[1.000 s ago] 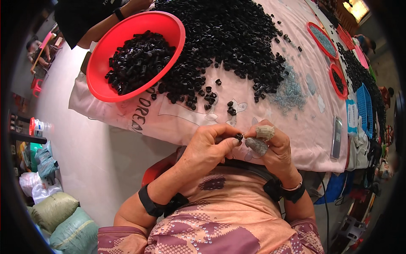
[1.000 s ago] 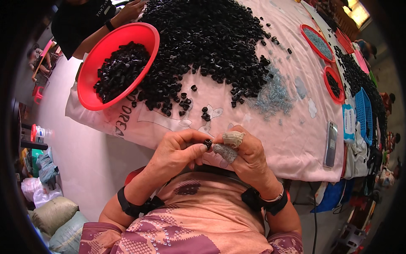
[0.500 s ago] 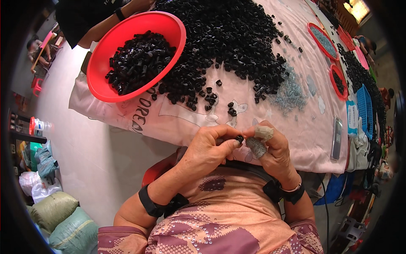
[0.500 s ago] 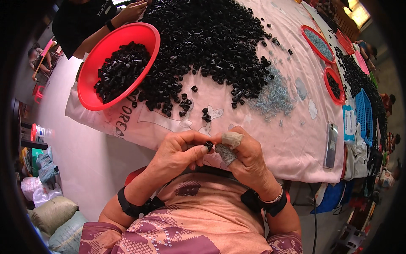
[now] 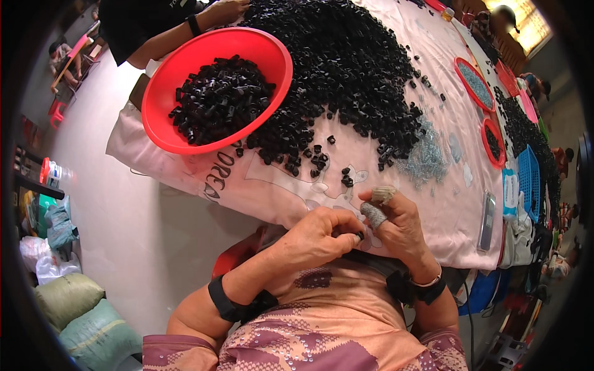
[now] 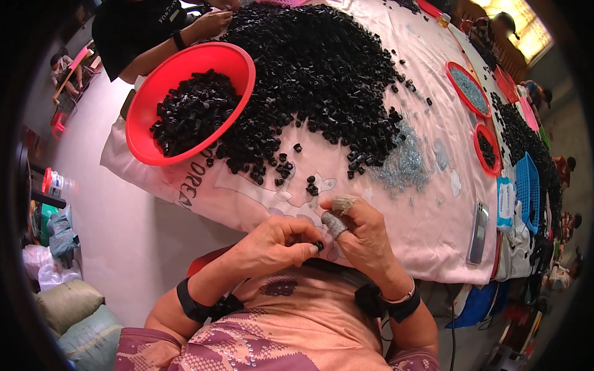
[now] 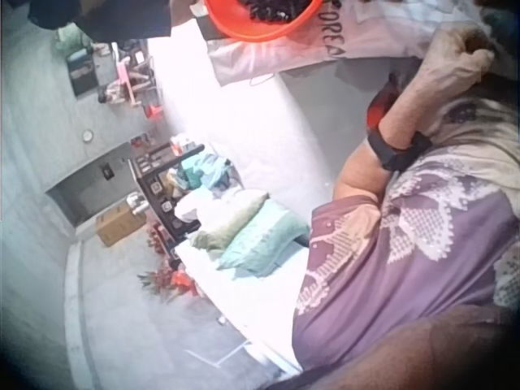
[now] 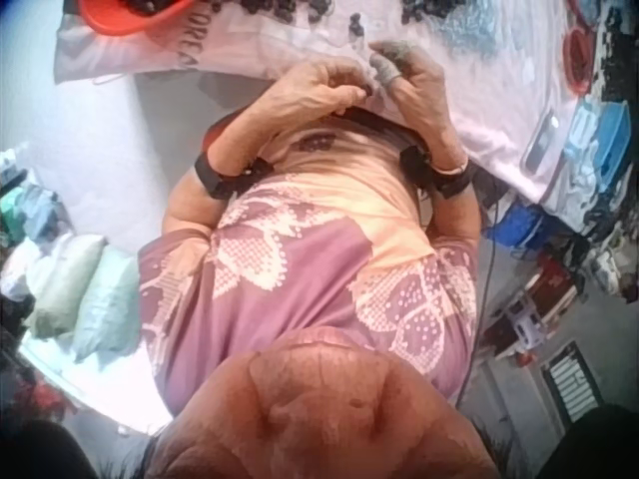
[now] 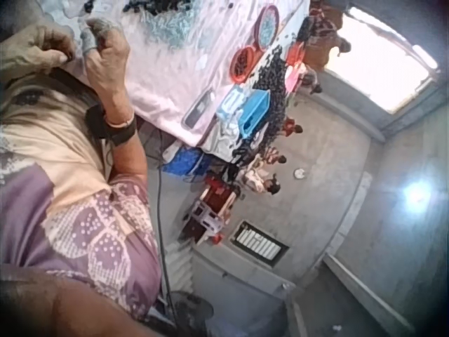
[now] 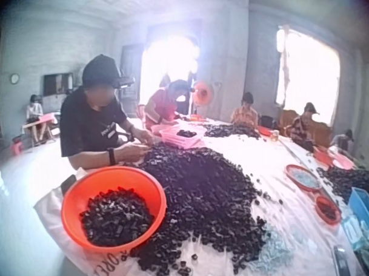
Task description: Sort small plastic shoe components into a pile from a larger mixed container.
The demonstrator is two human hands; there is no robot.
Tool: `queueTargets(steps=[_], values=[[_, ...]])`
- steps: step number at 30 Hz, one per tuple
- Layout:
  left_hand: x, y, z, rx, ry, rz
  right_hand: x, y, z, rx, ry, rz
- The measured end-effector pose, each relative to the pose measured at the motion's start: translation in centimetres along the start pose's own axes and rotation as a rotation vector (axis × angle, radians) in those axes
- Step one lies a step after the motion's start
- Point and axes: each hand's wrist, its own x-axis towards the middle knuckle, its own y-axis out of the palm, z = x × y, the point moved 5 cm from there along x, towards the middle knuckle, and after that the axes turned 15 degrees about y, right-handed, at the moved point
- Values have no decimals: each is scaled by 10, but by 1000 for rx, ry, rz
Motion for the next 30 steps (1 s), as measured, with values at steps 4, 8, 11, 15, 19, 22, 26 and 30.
queueTargets(steps=[4,8,11,15,19,22,26,30], values=[[-1,0,-3,113,8,95,14,13,44,-480,-300,-37],[0,2,-6,137,142,71,38,34,66,-549,-401,-33],[0,-1,-6,140,158,71,53,50,56,-911,-590,-50],[0,-4,-11,156,79,69,60,22,49,-622,-517,-72],[1,-1,-6,174,114,107,64,8,48,-405,-392,-3],[2,3,-1,217,135,161,70,24,69,-616,-523,-43],[1,2,-2,156,-39,208,82,53,77,-831,-624,-98],[0,-2,-3,171,3,196,78,50,72,-1007,-638,-106]])
